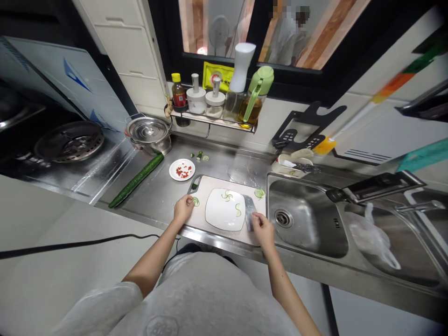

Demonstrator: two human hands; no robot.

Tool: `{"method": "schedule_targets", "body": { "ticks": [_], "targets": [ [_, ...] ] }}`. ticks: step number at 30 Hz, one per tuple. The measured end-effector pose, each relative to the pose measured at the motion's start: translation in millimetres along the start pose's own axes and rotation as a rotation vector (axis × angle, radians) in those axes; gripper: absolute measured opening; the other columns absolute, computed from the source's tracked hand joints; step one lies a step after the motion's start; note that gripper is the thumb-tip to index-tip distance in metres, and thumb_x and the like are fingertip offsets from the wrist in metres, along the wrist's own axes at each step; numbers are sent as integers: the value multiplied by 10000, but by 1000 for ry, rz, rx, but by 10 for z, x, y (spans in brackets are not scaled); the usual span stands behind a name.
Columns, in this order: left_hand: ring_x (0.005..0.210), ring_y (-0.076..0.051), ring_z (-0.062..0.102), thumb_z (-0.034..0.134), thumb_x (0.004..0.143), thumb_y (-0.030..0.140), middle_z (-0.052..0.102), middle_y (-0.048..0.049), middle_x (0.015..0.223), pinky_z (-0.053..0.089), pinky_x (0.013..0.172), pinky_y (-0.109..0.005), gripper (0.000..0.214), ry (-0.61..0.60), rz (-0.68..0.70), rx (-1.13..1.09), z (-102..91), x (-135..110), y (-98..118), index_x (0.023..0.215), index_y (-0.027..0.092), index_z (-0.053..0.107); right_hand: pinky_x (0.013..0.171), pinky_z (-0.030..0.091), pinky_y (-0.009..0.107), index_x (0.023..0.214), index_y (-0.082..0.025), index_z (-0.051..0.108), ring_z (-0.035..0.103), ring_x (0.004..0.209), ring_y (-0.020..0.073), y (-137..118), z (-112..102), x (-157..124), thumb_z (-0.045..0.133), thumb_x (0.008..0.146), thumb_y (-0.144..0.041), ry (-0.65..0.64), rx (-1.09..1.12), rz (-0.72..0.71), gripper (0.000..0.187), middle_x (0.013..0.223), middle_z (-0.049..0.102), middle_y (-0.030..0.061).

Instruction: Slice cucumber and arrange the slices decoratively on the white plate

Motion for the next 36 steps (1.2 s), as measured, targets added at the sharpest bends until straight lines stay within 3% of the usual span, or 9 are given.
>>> {"method": "schedule_targets", "body": {
  "ticks": [3, 6, 13, 16, 19, 25, 30, 36],
  "targets": [
    [637, -109, 568, 697, 678, 285, 642, -6, 692, 403, 601, -217, 229, -101, -147, -377, 72, -13, -15, 865, 159, 657, 563, 391, 272, 937, -125, 726, 475, 531, 157, -44, 47, 2, 452, 772, -536, -13, 41, 15, 521, 528, 511, -11],
    [575, -79, 529, 774, 587, 353, 665, -29, 735, 322, 496, -186, 395, -207, -253, -636, 130, -94, 116, 905, 141, 674, 583, 404, 273, 933, -130, 719, 487, 554, 152, -252, 147, 6, 482, 772, -505, -48, 117, -9, 472, 573, 549, -1],
    [546, -42, 453, 813, 543, 402, 645, -3, 733, 290, 491, -183, 442, -460, -177, -781, 284, -378, 781, 890, 154, 696, 670, 464, 279, 946, -161, 687, 568, 687, 155, -1056, 526, 25, 573, 757, -430, -210, 359, -93, 348, 767, 653, 36],
    [557, -46, 461, 820, 545, 384, 625, 6, 706, 294, 505, -184, 422, -516, -147, -814, 367, -475, 974, 874, 154, 691, 746, 471, 294, 851, -174, 670, 580, 751, 155, -1281, 612, 38, 578, 764, -396, -262, 432, -146, 256, 814, 670, 40],
    [539, -44, 440, 832, 530, 365, 596, 22, 659, 279, 506, -181, 415, -497, -134, -818, 398, -512, 1059, 849, 151, 676, 693, 474, 278, 744, -181, 624, 570, 728, 151, -1314, 631, 55, 572, 759, -399, -283, 511, -127, 225, 756, 650, 26],
    [559, -48, 461, 841, 531, 342, 601, 23, 662, 286, 528, -179, 398, -473, -92, -821, 409, -551, 1162, 829, 145, 664, 480, 397, 208, 753, -188, 598, 514, 603, 118, -1225, 671, 0, 620, 734, -427, -380, 689, 29, 241, 668, 587, 1],
    [576, -51, 476, 846, 531, 347, 614, 15, 673, 310, 536, -175, 399, -482, -78, -832, 421, -585, 1231, 820, 141, 664, 469, 384, 210, 808, -187, 621, 502, 594, 115, -1209, 656, -25, 651, 715, -434, -366, 699, 50, 265, 661, 578, -4],
    [495, -26, 407, 822, 575, 437, 570, 32, 627, 236, 443, -151, 463, -471, -129, -838, 448, -619, 1198, 882, 145, 636, 530, 425, 235, 773, -192, 610, 540, 645, 135, -1197, 601, -2, 644, 727, -469, -312, 667, 7, 283, 664, 592, 1]
  ]
}}
Point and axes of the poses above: each hand's wrist, its own x-axis towards the middle knuckle, its own z-axis out of the palm, y = z × x, the point moved 9 cm from there along x, towards the middle knuckle
